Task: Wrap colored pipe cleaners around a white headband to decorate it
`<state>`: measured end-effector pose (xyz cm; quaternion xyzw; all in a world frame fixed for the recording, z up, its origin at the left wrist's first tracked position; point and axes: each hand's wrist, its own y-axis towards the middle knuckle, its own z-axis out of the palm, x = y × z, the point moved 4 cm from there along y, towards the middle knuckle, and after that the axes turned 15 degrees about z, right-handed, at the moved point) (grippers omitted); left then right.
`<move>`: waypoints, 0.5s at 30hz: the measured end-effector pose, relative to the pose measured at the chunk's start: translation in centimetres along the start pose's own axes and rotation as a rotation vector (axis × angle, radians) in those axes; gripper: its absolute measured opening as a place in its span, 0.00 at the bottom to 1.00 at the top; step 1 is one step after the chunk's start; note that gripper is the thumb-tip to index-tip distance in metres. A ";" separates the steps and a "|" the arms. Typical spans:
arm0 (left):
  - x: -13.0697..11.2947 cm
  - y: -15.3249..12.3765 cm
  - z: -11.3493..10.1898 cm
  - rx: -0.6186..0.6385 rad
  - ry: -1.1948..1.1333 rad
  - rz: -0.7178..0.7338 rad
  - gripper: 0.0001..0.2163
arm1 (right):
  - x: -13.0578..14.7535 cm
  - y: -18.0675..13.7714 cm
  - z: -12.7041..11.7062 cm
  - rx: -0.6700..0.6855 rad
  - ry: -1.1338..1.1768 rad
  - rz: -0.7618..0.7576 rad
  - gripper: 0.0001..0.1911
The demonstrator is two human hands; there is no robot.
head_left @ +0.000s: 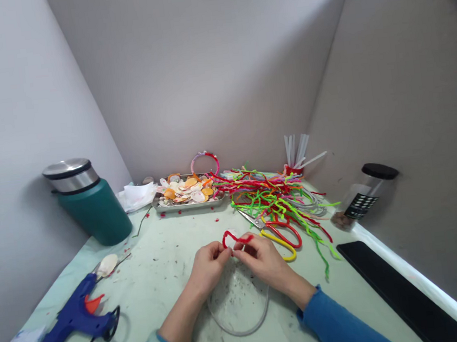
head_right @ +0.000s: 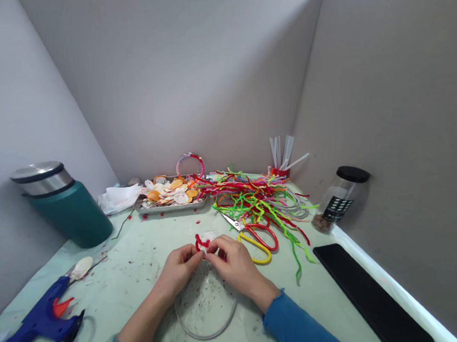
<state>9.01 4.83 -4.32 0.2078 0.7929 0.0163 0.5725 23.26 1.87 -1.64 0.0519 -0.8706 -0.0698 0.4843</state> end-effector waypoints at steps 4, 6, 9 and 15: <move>0.0 0.0 0.1 0.014 0.047 0.023 0.12 | 0.6 -0.2 0.2 0.018 -0.074 -0.057 0.03; -0.2 0.0 0.2 0.035 0.064 0.033 0.12 | 0.5 -0.2 0.2 0.024 -0.087 -0.053 0.05; -0.5 -0.1 0.4 0.067 0.059 0.030 0.12 | 0.1 -0.1 0.3 0.047 -0.047 0.012 0.06; -0.7 -0.1 0.5 0.084 0.040 0.025 0.11 | -0.2 -0.1 0.7 0.074 -0.024 0.053 0.06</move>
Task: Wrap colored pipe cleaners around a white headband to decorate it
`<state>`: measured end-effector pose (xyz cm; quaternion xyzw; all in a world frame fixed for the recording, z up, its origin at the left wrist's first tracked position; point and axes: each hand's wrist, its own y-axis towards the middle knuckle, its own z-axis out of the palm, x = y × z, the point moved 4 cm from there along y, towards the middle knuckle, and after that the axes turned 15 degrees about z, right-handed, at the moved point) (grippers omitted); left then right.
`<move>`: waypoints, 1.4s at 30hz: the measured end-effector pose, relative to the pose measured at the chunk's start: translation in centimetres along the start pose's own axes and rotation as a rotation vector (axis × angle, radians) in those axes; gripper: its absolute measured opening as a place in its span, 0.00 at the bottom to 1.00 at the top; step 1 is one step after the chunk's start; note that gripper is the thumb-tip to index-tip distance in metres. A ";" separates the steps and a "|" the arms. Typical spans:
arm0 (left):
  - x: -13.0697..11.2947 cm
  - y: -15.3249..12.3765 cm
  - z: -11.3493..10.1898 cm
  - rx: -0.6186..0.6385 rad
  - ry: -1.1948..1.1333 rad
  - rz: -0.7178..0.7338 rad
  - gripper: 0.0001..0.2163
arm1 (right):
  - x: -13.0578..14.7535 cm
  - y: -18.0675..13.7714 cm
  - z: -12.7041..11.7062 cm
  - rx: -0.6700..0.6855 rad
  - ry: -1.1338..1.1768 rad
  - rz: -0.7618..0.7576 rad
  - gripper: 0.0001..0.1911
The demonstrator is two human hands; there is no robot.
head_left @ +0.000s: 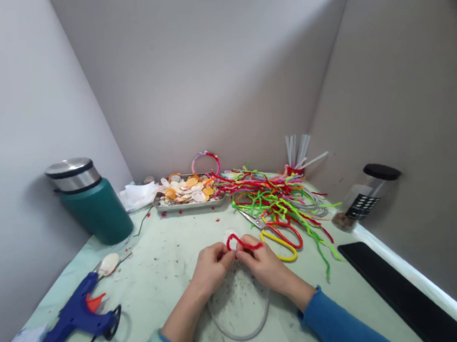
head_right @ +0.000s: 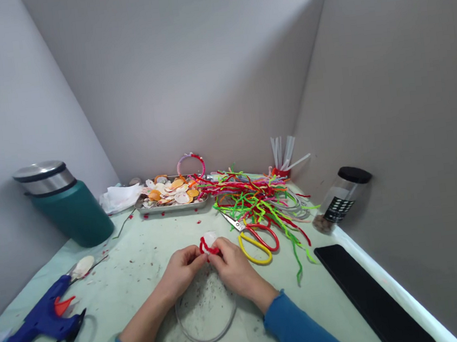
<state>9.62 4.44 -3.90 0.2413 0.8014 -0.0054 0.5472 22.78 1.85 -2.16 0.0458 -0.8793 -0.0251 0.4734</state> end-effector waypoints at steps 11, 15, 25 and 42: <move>0.2 0.1 0.0 -0.019 -0.053 0.004 0.12 | 0.2 -0.4 0.0 -0.022 -0.008 -0.136 0.05; 0.2 0.1 0.0 -0.030 -0.029 -0.008 0.12 | -0.2 0.1 0.0 0.032 0.180 -0.057 0.04; 0.6 0.0 0.0 -0.018 -0.014 -0.043 0.11 | -2.5 1.7 -2.5 -0.261 0.191 0.154 0.07; 0.2 0.0 -0.3 -0.020 -0.148 -0.108 0.14 | -3.3 2.1 -5.3 -0.505 -0.019 -0.028 0.13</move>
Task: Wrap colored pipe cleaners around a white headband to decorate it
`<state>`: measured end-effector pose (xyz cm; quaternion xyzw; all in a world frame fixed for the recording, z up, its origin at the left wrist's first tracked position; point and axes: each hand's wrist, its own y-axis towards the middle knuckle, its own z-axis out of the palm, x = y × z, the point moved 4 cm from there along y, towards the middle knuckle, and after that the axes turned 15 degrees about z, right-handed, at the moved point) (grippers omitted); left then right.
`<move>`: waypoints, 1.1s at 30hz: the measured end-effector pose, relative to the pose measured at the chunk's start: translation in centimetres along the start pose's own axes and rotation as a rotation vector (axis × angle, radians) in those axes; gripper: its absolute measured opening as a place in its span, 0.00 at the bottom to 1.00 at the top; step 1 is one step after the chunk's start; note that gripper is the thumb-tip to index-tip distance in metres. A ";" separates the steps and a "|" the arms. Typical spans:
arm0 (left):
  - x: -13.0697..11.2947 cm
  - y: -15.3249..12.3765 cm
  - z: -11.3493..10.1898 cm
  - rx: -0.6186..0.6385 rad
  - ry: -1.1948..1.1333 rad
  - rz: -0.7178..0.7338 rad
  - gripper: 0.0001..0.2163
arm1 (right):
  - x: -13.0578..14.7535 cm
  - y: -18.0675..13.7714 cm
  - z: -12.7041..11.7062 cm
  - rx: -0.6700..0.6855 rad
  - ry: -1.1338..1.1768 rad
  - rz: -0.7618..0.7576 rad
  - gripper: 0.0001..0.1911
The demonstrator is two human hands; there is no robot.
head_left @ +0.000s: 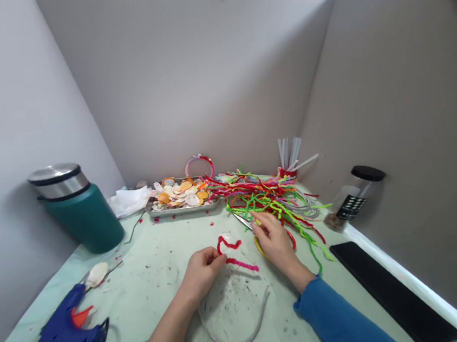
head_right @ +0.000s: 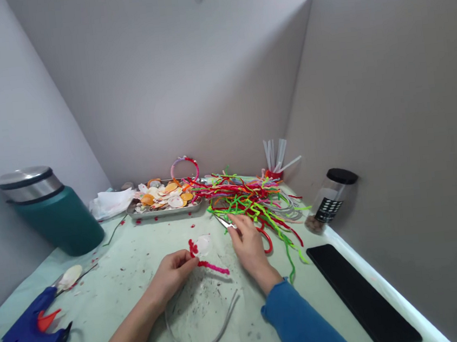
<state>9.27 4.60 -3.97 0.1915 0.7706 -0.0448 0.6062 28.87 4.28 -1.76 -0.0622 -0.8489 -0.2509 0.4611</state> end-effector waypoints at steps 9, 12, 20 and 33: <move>0.0 -0.3 -0.4 0.011 -0.138 -0.126 0.17 | -1.2 -0.2 -0.6 -0.067 0.072 0.158 0.14; 0.4 -0.2 -0.4 0.003 -0.149 -0.141 0.18 | -0.9 -0.3 -0.7 -0.059 0.055 0.154 0.13; 0.2 -0.1 -0.3 -0.021 -0.190 -0.141 0.18 | 0.5 -0.9 -0.1 0.084 0.040 0.076 0.13; -0.3 0.1 -0.5 -0.067 -0.029 0.052 0.15 | 4.5 -4.2 2.5 0.392 -0.123 -0.209 0.04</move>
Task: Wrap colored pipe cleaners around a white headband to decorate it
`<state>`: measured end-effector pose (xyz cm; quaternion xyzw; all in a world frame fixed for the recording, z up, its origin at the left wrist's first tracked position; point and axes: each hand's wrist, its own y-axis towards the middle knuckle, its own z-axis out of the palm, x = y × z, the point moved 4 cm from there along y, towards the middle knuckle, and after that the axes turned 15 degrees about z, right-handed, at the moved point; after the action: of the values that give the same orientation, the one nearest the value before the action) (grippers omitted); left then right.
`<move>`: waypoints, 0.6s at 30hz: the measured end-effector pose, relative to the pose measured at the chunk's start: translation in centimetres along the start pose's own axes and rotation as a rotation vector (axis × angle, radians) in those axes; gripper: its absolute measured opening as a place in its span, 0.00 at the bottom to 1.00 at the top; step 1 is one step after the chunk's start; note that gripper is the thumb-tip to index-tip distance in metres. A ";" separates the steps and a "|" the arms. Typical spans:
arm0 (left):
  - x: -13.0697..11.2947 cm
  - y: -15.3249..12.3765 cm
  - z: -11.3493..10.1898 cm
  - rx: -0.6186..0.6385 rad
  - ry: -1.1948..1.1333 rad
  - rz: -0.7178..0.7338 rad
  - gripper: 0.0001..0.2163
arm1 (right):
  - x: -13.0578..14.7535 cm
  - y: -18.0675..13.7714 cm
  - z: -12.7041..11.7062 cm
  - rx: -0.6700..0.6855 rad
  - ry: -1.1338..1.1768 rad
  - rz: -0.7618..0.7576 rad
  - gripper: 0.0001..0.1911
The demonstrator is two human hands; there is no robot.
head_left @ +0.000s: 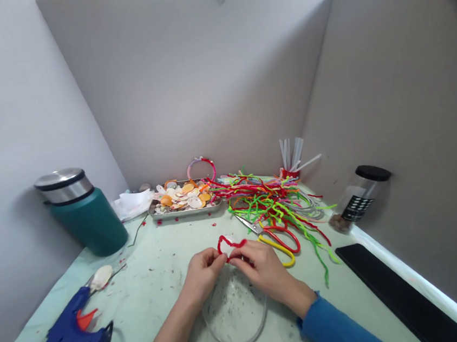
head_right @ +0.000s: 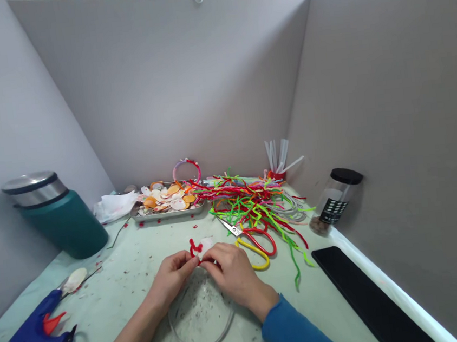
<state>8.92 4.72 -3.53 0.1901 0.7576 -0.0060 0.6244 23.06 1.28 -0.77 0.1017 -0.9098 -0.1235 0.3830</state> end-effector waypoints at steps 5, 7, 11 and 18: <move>-0.2 -0.4 0.4 0.015 -0.096 -0.124 0.15 | -0.1 -0.1 0.4 0.049 0.044 0.012 0.03; -0.4 -0.5 0.6 -0.001 -0.135 -0.153 0.14 | -0.1 -0.1 0.4 0.038 0.055 0.005 0.03; -0.4 -0.2 0.6 -0.039 -0.142 -0.041 0.12 | -0.1 0.0 0.4 0.049 0.089 0.009 0.04; 0.0 -0.1 0.6 0.001 -0.032 0.096 0.09 | 0.2 0.0 0.4 0.108 0.126 0.039 0.05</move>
<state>9.45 4.42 -3.65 0.2263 0.7377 0.0205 0.6358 22.58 1.31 -0.90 0.1120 -0.8910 -0.0601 0.4358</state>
